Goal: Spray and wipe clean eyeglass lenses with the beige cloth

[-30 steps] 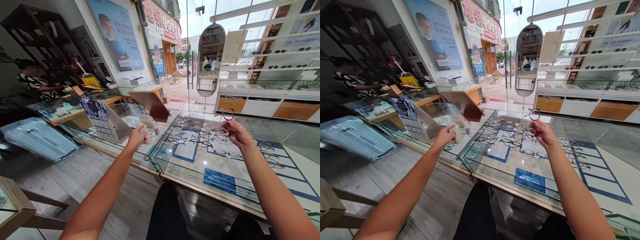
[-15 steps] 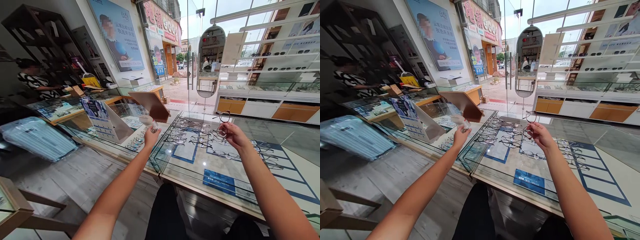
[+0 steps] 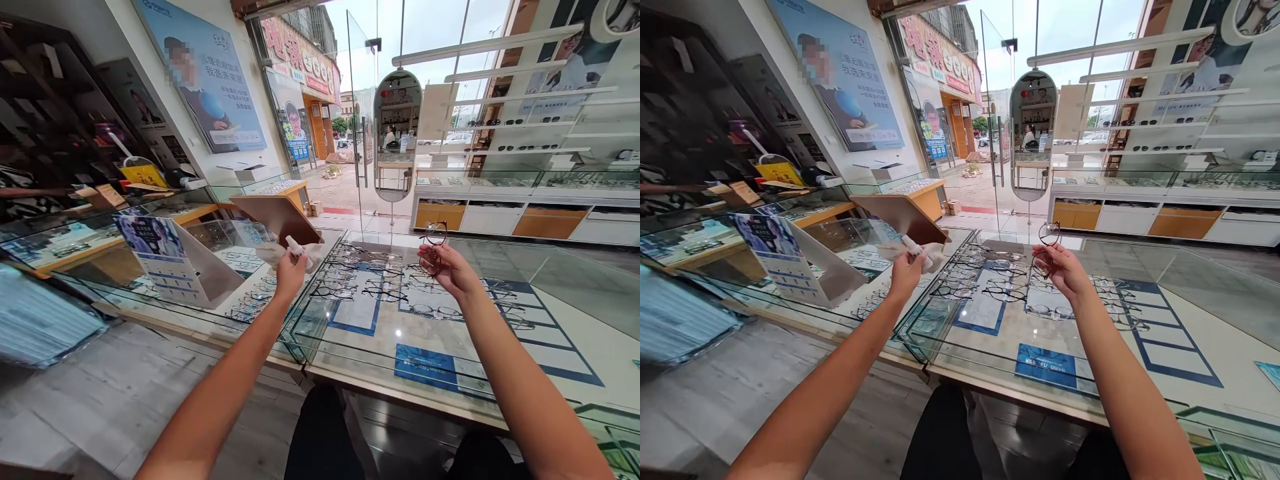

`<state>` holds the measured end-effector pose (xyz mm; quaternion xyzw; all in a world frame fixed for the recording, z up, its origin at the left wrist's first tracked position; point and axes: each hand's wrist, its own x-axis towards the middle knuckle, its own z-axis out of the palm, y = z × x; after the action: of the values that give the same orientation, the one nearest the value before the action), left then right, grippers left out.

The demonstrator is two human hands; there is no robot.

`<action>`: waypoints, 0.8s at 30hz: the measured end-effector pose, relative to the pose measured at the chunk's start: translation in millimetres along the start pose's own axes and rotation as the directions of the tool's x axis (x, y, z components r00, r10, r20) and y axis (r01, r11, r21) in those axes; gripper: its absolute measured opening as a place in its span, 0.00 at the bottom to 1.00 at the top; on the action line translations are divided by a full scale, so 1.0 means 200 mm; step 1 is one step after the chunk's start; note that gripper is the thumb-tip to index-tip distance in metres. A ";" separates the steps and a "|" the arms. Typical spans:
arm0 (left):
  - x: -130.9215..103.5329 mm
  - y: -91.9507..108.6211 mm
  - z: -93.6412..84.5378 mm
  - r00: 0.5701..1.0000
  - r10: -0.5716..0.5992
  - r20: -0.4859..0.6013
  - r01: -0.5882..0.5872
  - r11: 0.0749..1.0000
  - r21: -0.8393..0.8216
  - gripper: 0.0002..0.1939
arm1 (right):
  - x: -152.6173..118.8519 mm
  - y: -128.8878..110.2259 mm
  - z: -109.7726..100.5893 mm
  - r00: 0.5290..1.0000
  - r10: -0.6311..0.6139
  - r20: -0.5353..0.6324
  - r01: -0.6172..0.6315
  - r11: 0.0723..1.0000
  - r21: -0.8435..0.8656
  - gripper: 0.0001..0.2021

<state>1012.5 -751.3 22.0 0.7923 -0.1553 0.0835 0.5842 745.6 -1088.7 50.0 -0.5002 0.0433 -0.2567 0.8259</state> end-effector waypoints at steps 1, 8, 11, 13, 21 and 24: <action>0.01 0.05 0.05 0.998 0.038 0.045 -0.034 0.997 -0.071 0.23 | 0.00 -0.01 0.01 1.000 -0.013 0.007 0.013 1.000 0.007 0.20; -0.09 0.42 0.57 0.913 0.115 0.390 0.154 0.790 -0.593 0.27 | 0.02 -0.02 0.01 0.997 -0.071 0.035 0.069 0.996 0.049 0.20; -0.18 0.53 0.76 0.833 0.114 0.542 0.316 0.706 -0.634 0.26 | 0.01 0.01 -0.02 0.998 -0.050 0.034 0.047 0.996 0.073 0.21; -0.23 0.55 0.83 0.799 0.134 0.586 0.353 0.685 -0.638 0.24 | 0.00 0.01 -0.02 0.999 -0.027 0.046 0.023 0.997 0.074 0.21; -0.29 0.49 0.78 0.651 0.235 0.722 0.462 0.632 -0.622 0.40 | -0.03 0.06 0.05 0.996 0.034 0.086 -0.040 0.997 0.062 0.19; -0.29 0.50 0.74 0.623 0.227 0.749 0.507 0.612 -0.607 0.39 | -0.04 0.10 0.08 0.994 0.046 0.099 -0.051 0.998 0.049 0.19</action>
<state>915.3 -911.4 49.2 0.4236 -0.3372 -0.3894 0.7451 752.0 -1064.7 39.7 -0.4897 0.0082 -0.2128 0.8455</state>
